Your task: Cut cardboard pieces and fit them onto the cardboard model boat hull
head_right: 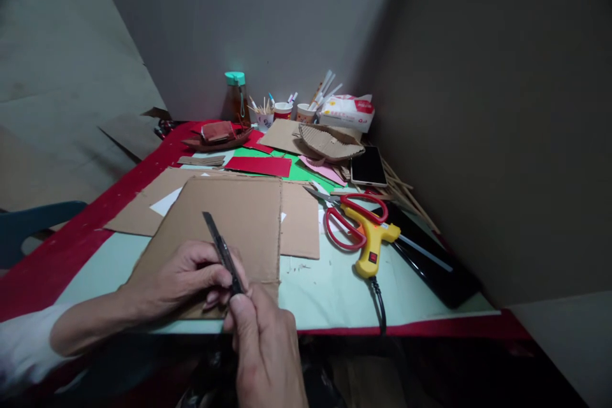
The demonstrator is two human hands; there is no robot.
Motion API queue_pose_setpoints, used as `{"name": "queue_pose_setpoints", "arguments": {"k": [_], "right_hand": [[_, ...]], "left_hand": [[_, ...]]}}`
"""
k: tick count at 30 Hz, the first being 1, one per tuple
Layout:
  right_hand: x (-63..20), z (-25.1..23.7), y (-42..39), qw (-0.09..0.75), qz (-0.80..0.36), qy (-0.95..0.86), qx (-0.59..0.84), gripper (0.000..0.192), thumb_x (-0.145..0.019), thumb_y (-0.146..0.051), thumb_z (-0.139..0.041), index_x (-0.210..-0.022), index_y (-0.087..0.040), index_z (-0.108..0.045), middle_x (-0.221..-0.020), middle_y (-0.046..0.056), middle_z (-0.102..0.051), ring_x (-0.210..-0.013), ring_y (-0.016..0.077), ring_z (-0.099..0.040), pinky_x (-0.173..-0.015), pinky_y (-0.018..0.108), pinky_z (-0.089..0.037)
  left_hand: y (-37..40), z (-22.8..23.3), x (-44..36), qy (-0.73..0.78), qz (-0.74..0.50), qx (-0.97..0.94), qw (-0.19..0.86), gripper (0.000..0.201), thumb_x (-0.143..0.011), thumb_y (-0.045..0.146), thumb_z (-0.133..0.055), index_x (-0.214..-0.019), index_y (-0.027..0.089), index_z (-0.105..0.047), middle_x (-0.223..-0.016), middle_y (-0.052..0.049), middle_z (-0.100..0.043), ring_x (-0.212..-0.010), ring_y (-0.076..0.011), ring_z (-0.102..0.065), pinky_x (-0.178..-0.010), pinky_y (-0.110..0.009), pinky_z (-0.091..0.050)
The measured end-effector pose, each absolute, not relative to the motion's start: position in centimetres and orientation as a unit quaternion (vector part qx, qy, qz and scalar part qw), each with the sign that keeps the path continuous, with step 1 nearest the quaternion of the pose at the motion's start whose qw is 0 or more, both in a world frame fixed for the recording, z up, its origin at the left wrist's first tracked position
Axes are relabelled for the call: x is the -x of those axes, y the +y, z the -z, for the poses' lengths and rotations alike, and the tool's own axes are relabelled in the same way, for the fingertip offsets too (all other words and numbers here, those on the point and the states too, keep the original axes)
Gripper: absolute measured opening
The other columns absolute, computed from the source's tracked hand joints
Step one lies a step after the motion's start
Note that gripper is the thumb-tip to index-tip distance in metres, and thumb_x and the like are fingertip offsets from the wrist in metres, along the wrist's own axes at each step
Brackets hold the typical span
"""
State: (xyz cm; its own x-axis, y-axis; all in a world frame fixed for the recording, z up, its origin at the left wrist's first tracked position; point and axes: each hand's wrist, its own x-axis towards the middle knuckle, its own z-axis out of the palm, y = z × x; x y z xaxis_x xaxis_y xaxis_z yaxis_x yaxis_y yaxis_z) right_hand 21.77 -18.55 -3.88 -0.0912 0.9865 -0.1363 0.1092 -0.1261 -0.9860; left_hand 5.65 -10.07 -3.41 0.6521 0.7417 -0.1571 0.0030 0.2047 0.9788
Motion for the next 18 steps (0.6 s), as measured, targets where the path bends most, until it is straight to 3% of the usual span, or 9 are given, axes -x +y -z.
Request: {"name": "queue_pose_setpoints", "arguments": {"k": [3,5,8,11,15,18], "right_hand": [[-21.5,3.8,-18.6,0.413,-0.520,-0.527,0.531,0.048,-0.099,-0.054,-0.040,-0.064,-0.022,-0.044,-0.061,-0.003,-0.042,-0.057,0.0125,-0.038,-0.053,0.025,-0.028],[-21.6,3.6,-18.6,0.414,-0.537,-0.522,0.518,0.048,-0.098,-0.055,-0.042,-0.065,-0.021,-0.048,-0.059,-0.004,-0.038,-0.055,0.0118,-0.034,-0.052,0.025,-0.026],[-22.9,3.3,-18.7,0.447,-0.564,-0.472,0.510,0.039,-0.097,-0.055,-0.047,-0.084,-0.020,-0.060,-0.063,-0.005,-0.042,-0.056,0.0108,-0.033,-0.050,0.023,-0.026],[-25.8,2.5,-19.1,0.451,-0.538,-0.466,0.539,0.032,-0.100,-0.052,-0.046,-0.098,-0.024,-0.062,-0.063,-0.005,-0.048,-0.055,0.0117,-0.038,-0.051,0.022,-0.032],[-29.8,0.9,-20.0,0.347,-0.406,-0.585,0.611,0.033,-0.095,-0.049,-0.052,-0.076,-0.025,-0.064,-0.072,0.001,-0.064,-0.067,0.0179,-0.057,-0.060,0.025,-0.047],[-31.3,0.2,-20.4,0.281,-0.308,-0.626,0.659,0.034,-0.095,-0.048,-0.046,-0.080,-0.027,-0.069,-0.079,0.004,-0.071,-0.076,0.0228,-0.066,-0.067,0.030,-0.054]], "left_hand": [[-10.1,3.5,-5.6,0.317,-0.264,-0.571,0.710,0.022,-0.083,0.032,-0.071,-0.073,0.013,-0.074,-0.062,0.000,-0.061,-0.048,-0.0069,-0.047,-0.046,-0.019,-0.037],[-10.2,3.3,-5.5,0.309,-0.253,-0.570,0.718,0.019,-0.083,0.029,-0.069,-0.075,0.013,-0.074,-0.063,-0.001,-0.064,-0.049,-0.0079,-0.049,-0.047,-0.020,-0.038],[-10.3,2.8,-5.4,0.314,-0.252,-0.569,0.717,0.016,-0.086,0.027,-0.066,-0.091,0.016,-0.076,-0.068,0.000,-0.068,-0.053,-0.0089,-0.053,-0.051,-0.020,-0.042],[-10.3,2.4,-5.4,0.377,-0.283,-0.645,0.601,0.017,-0.091,0.029,-0.064,-0.102,0.023,-0.075,-0.082,0.001,-0.071,-0.067,-0.0104,-0.059,-0.065,-0.022,-0.046],[-10.3,2.9,-5.8,0.360,-0.248,-0.799,0.413,0.011,-0.090,0.020,-0.064,-0.096,0.022,-0.074,-0.095,0.000,-0.068,-0.090,-0.0140,-0.061,-0.081,-0.025,-0.044],[-10.6,3.3,-6.1,0.344,-0.222,-0.844,0.346,0.017,-0.093,0.024,-0.061,-0.108,0.023,-0.069,-0.102,-0.001,-0.063,-0.093,-0.0151,-0.058,-0.082,-0.027,-0.043]]}}
